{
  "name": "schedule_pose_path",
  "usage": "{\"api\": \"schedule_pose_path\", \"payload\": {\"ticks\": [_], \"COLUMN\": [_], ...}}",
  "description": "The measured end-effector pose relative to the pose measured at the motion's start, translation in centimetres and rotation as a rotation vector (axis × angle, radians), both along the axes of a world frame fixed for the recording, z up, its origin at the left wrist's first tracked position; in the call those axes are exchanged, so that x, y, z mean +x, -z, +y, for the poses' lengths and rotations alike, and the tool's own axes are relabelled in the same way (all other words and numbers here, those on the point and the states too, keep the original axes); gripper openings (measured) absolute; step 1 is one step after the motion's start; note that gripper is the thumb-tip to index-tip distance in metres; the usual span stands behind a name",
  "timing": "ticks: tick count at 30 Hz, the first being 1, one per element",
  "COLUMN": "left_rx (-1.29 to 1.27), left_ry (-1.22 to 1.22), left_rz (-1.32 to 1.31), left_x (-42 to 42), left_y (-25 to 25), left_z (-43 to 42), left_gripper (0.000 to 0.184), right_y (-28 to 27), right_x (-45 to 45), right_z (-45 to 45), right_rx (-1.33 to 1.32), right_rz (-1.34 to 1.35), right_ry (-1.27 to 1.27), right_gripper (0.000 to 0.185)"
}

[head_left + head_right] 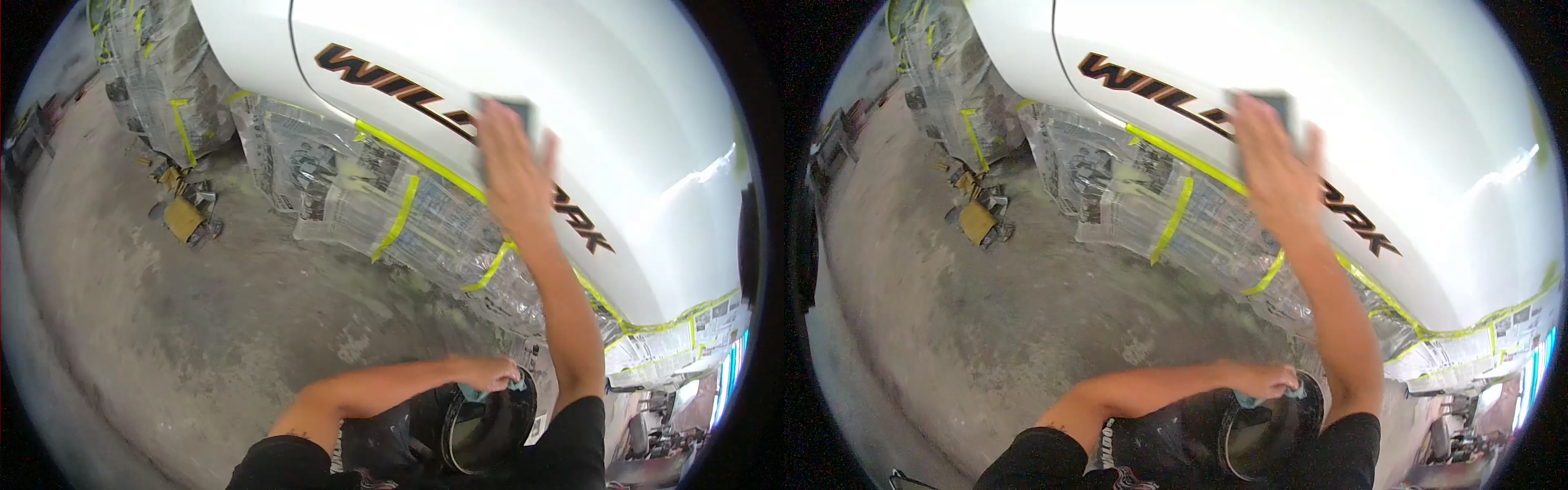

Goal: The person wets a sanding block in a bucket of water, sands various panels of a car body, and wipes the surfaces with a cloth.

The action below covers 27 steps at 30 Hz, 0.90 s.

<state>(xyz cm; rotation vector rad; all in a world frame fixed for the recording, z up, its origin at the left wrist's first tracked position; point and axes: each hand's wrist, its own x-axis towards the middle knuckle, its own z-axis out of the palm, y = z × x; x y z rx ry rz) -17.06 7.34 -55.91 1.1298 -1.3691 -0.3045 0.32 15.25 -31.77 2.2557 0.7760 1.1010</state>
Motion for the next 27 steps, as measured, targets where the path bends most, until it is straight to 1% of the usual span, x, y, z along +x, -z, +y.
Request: {"api": "schedule_pose_path", "payload": {"ticks": [1, 2, 3, 4, 5, 6, 7, 8, 9, 10, 11, 13, 14, 15, 17, 18, 19, 20, 21, 22, 23, 24, 25, 26, 27], "left_rx": [-0.027, -0.051, -0.034, -0.013, -0.043, -0.073, -0.032, -0.1, -0.16, -0.2, -0.293, -0.636, -0.849, -0.817, -0.722, -0.653, -0.579, -0.511, -0.428, -0.469, -0.601, -0.558, -0.545, -0.464, -0.389], "left_ry": [-0.032, -0.062, -0.128, -0.199, -0.255, -0.403, -0.615, -0.788, -1.038, -1.297, -1.545, -1.753, -1.672, -1.74, -1.94, -2.071, -2.212, -2.24, -2.247, -2.159, -2.003, -1.873, -1.738, -1.67, -1.571], "left_rz": [-0.028, -0.054, -0.028, -0.004, 0.021, 0.124, 0.221, 0.508, 0.484, 0.472, 0.284, -0.014, 0.179, 0.175, 0.113, 0.058, 0.009, -0.233, -0.471, -0.675, -0.844, -0.785, -0.842, -0.924, -0.941], "left_x": [0.8, 1.7, 2.4, 3.5, 4.6, 5.1, 5.9, 6.5, 8.1, 9.8, 12.1, 18.7, 18.6, 21.0, 25.1, 26.6, 27.2, 26.8, 26.1, 25.4, 24.2, 20.9, 20.7, 19.2, 17.5], "left_y": [-0.6, -1.8, -2.9, -4.4, -6.7, -8.3, -8.2, -8.2, -9.3, -10.5, -11.0, -12.2, -16.7, -17.8, -19.5, -19.4, -18.7, -17.4, -16.5, -17.0, -17.6, -19.1, -18.3, -18.0, -18.3], "left_z": [1.2, 3.0, 4.7, 6.7, 10.0, 12.9, 15.0, 16.7, 19.0, 21.3, 23.6, 27.7, 27.2, 27.7, 27.1, 26.0, 25.2, 23.2, 20.1, 17.0, 12.8, 8.0, 3.6, -0.7, -4.9], "left_gripper": [0.031, 0.032, 0.031, 0.031, 0.031, 0.033, 0.035, 0.036, 0.037, 0.039, 0.042, 0.052, 0.056, 0.056, 0.054, 0.053, 0.051, 0.049, 0.048, 0.045, 0.043, 0.04, 0.041, 0.042, 0.039], "right_y": [0.3, 1.2, 1.8, 2.7, 2.9, 2.8, 2.8, 3.5, 4.2, 5.0, 6.0, 10.2, 12.0, 13.3, 16.4, 18.1, 21.1, 21.1, 22.5, 23.6, 24.5, 25.2, 25.8, 26.2, 26.9], "right_x": [-1.5, -2.5, -3.9, -5.9, -8.7, -11.6, -14.3, -16.5, -19.0, -21.4, -23.8, -27.6, -28.8, -29.6, -32.1, -33.3, -34.2, -34.7, -35.5, -35.4, -35.6, -36.0, -36.2, -35.9, -35.6], "right_z": [-4.7, -10.4, -16.7, -22.4, -27.0, -30.3, -32.3, -34.0, -35.6, -37.2, -37.4, -37.1, -35.7, -34.0, -31.1, -30.9, -31.6, -31.5, -32.1, -32.4, -32.7, -33.1, -33.0, -32.0, -31.2], "right_rx": [0.041, 0.041, 0.03, 0.076, 0.063, 0.104, 0.141, 0.224, 0.307, 0.391, 0.406, 0.55, 0.496, 0.432, 0.384, 0.252, 0.179, 0.192, 0.231, 0.205, 0.181, 0.165, 0.217, 0.27, 0.32], "right_rz": [0.029, -0.019, -0.034, -0.072, -0.034, 0.047, 0.049, 0.07, 0.089, 0.102, 0.175, 0.476, 0.731, 0.986, 1.11, 1.138, 1.184, 1.364, 1.508, 1.534, 1.556, 1.579, 1.571, 1.561, 1.546], "right_ry": [0.103, 0.169, 0.209, 0.226, 0.447, 0.638, 0.674, 0.618, 0.57, 0.529, 0.536, 0.435, 0.505, 0.554, 0.364, 0.319, 0.271, 0.279, 0.327, 0.274, 0.23, 0.2, 0.203, 0.208, 0.209], "right_gripper": [0.072, 0.072, 0.071, 0.069, 0.068, 0.067, 0.063, 0.062, 0.061, 0.06, 0.062, 0.062, 0.061, 0.061, 0.059, 0.057, 0.055, 0.053, 0.052, 0.051, 0.05, 0.048, 0.049, 0.049, 0.049]}}
